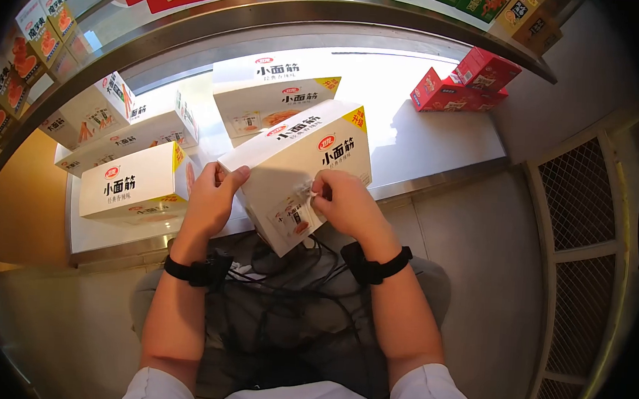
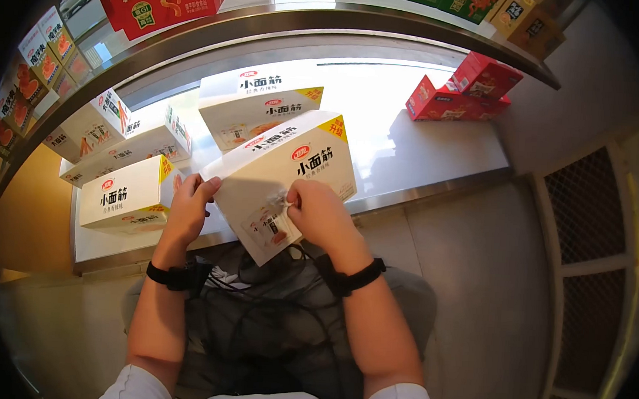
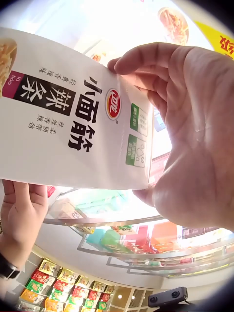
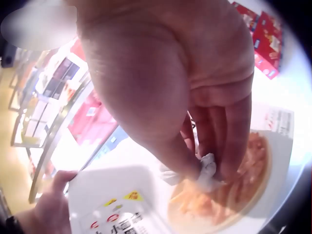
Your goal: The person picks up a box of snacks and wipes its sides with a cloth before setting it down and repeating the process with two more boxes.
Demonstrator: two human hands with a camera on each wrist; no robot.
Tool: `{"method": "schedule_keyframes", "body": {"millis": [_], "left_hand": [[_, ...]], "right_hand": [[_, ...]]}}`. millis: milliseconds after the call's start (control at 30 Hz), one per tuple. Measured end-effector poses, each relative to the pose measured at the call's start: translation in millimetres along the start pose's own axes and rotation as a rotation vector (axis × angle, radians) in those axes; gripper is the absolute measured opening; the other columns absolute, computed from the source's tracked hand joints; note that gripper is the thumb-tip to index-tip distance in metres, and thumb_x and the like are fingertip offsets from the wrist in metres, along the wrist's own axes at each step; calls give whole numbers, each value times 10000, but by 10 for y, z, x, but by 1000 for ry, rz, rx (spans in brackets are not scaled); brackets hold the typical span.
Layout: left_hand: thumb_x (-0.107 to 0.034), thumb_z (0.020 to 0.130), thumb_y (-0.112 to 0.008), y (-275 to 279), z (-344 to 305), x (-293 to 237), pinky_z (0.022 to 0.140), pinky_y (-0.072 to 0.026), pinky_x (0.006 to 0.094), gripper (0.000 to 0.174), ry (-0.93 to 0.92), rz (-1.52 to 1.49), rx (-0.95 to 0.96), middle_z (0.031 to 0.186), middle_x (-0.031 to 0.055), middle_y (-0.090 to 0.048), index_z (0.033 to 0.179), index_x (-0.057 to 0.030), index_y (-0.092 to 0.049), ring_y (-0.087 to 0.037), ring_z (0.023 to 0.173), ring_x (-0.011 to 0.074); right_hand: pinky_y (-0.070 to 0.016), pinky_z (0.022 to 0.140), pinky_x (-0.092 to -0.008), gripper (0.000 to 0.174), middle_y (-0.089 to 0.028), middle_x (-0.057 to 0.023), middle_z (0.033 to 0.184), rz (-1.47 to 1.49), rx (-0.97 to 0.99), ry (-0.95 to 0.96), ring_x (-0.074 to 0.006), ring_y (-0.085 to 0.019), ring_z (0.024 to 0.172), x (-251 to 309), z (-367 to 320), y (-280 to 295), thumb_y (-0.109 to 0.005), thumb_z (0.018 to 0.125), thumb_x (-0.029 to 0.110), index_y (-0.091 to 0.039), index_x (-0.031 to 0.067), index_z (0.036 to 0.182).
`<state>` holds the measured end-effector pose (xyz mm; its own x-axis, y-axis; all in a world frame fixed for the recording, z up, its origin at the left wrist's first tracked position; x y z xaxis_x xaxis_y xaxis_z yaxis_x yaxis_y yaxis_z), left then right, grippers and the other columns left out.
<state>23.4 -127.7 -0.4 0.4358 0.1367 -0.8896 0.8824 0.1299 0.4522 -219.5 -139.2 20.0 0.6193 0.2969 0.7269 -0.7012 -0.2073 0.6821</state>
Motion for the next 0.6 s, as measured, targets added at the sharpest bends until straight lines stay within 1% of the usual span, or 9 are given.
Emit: {"method": "schedule_keyframes", "body": {"millis": [33,133,167,233,367,433,467,533,600], "left_hand": [[-559,892,-631,7,-8,0,1202,-38,486,575,2,-7,-9,649,27,-450,735,-25,-485,-447,682,211],[-557,896,-627,15,-8,0,1203,-33,483,575,-4,9,2,652,27,-451,732,-28,-473,-446,682,209],[-557,896,-627,32,-9,-4,1203,-33,483,575,-4,8,-1,652,27,-451,732,-28,-473,-446,682,209],[-567,894,-624,14,-15,-15,1203,-33,484,582,2,28,34,652,21,-447,739,-25,-479,-441,682,204],[-583,889,-625,37,-33,-90,1195,-5,484,594,-39,31,22,662,14,-436,734,-31,-474,-424,675,203],[-622,882,-618,30,-23,-43,1133,-230,426,632,1,58,37,697,22,-463,769,-11,-508,-440,703,190],[-622,882,-618,35,-28,-64,1133,-230,426,632,6,53,25,697,22,-463,769,-11,-508,-440,703,190],[-670,864,-609,9,-49,-28,906,-417,333,707,114,-100,32,747,49,-509,829,33,-545,-475,744,179],[-685,856,-606,32,-4,7,815,-427,311,742,119,-50,34,766,65,-528,861,55,-557,-492,765,177]], "right_hand": [[-526,689,-346,136,-668,-134,783,36,17,-195,-260,-645,706,-271,19,83,-695,802,82,-613,3,876],[-538,731,-356,176,-687,-159,841,16,-56,-434,-284,-669,771,-1003,51,270,-690,811,106,-615,-8,922],[-538,731,-356,176,-687,-159,841,15,-55,-431,-284,-669,771,-1123,80,265,-690,811,106,-615,-8,922],[-530,828,-445,189,-694,-228,929,-113,-255,-541,-400,-668,940,-1379,36,453,-626,832,92,-617,-21,983],[-525,858,-474,222,-689,-266,961,-212,-390,-613,-425,-660,984,-1479,16,493,-586,837,81,-614,-35,1024],[-527,865,-472,220,-686,-266,972,-211,-333,-610,-422,-658,989,-1306,16,452,-609,830,87,-624,-31,1014],[-527,865,-472,220,-686,-266,972,-215,-325,-599,-422,-658,989,-1183,8,455,-609,830,87,-624,-31,1014],[-528,846,-469,199,-681,-258,966,-179,-114,-444,-417,-656,971,-760,67,271,-637,817,95,-619,-33,968],[-526,806,-474,176,-671,-245,903,-217,-35,-338,-429,-647,907,-472,63,113,-651,802,93,-610,-24,927]]}}
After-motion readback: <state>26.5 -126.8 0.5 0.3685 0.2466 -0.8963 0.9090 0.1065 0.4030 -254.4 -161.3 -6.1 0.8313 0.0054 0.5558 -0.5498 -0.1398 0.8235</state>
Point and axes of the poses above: each hand's wrist, its own z-axis towards the middle knuckle, its own y-axis out of the back of the hand, x = y × z, the point moved 10 cm from there along z, towards the middle knuckle
